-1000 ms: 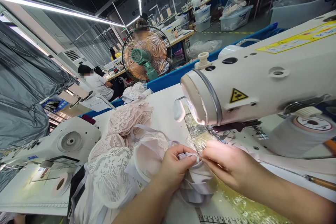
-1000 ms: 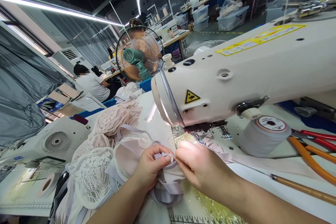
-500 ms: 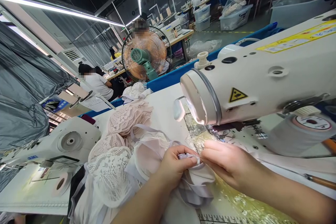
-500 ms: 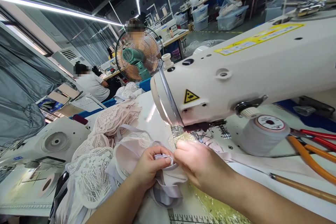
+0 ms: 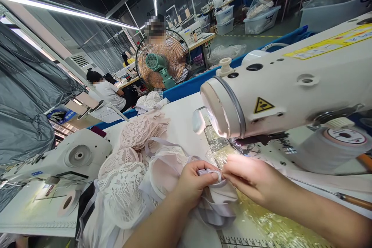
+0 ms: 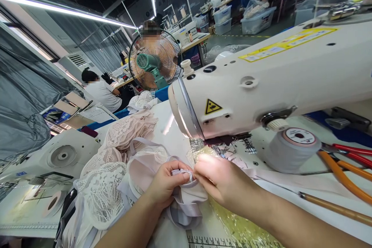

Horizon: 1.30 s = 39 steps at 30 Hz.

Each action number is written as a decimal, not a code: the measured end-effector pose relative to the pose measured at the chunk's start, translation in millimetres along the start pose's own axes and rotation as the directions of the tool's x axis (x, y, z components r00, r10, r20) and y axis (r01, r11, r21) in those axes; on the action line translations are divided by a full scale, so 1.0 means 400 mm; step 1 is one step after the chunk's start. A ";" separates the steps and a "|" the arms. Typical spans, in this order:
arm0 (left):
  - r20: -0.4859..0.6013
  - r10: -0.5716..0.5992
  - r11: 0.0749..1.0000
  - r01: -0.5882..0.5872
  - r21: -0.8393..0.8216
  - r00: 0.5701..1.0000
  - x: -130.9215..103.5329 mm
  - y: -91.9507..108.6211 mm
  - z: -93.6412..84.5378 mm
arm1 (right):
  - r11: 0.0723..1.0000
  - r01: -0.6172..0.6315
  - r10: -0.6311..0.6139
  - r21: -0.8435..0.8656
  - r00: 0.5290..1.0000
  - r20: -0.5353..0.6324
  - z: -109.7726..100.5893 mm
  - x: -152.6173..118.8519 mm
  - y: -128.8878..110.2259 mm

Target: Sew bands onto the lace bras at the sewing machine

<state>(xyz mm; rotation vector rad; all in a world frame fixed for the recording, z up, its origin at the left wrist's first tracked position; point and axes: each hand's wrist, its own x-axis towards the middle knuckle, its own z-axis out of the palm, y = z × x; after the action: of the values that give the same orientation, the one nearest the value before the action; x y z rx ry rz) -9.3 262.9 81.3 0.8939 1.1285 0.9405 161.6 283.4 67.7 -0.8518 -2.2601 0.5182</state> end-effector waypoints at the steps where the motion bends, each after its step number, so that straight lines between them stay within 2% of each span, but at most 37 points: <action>1: 0.000 -0.004 1.000 0.004 -0.006 1.000 0.000 0.001 0.001 | 1.000 -0.004 0.004 0.006 1.000 0.009 -0.003 0.001 0.002; 7: 0.003 0.016 1.000 -0.016 -0.006 1.000 -0.001 -0.001 0.001 | 0.999 -0.033 0.033 0.001 0.999 0.029 -0.010 -0.001 0.006; 12: -0.019 0.062 0.994 -0.060 0.094 0.998 0.002 -0.008 -0.004 | 0.999 -0.021 0.021 0.032 1.000 0.008 -0.006 -0.004 0.003; 25: -0.005 0.114 0.953 -0.108 0.285 0.993 -0.005 -0.001 0.000 | 1.000 -0.002 0.002 -0.015 1.000 -0.002 -0.002 -0.005 0.000; 32: 0.000 0.112 0.954 -0.107 0.279 0.994 -0.008 0.005 0.006 | 0.998 -0.015 0.015 -0.053 1.000 0.004 0.001 -0.008 -0.007; 39: 0.028 0.044 0.982 -0.049 0.184 0.999 -0.003 -0.004 -0.010 | 0.998 0.031 -0.029 -0.063 0.999 0.025 0.003 -0.008 0.004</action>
<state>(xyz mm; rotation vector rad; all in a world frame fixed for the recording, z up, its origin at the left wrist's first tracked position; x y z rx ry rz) -13.0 261.8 79.4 1.0834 1.1927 0.8707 163.2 282.1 64.5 -0.8457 -2.3184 0.4480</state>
